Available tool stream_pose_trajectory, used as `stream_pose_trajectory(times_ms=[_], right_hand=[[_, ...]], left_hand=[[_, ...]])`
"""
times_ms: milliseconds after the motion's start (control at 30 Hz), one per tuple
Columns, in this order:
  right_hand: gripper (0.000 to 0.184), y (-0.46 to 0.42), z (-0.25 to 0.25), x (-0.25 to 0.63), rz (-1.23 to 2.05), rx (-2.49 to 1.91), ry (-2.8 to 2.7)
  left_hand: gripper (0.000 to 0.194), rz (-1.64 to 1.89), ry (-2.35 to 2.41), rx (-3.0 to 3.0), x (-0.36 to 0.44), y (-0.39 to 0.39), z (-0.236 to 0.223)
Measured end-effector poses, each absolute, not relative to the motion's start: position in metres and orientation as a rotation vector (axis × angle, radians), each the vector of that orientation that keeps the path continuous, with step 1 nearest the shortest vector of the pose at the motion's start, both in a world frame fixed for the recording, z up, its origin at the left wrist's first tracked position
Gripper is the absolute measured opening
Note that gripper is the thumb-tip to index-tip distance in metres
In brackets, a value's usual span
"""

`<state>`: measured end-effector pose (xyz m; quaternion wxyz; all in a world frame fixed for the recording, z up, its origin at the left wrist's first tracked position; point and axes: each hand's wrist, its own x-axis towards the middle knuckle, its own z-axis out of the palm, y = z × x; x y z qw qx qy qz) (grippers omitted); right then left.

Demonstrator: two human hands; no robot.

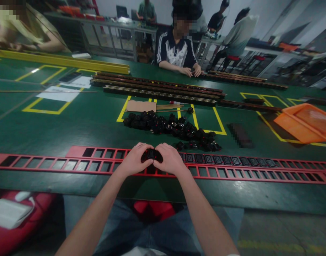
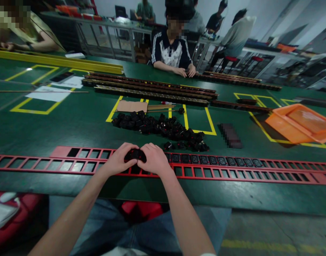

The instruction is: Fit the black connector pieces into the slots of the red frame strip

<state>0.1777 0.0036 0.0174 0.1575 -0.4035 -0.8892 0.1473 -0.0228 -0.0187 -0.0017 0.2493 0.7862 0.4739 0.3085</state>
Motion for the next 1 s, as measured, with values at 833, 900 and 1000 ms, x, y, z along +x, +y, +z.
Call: stream_pose_trajectory(times_ms=[833,900,1000], right_hand=[[0.024,0.004,0.016,0.177,0.400,-1.132,-2.568],[0.024,0.004,0.015,0.177,0.403,-1.129,-2.563],[0.023,0.004,0.015,0.177,0.405,-1.129,-2.551]], left_hand=[[0.024,0.718,1.291,2.195,-0.031,-0.014,-0.002],[0.025,0.669,1.315,2.234,-0.033,-0.015,-0.003],[0.029,0.633,1.383,2.297,-0.034,-0.020,-0.005]])
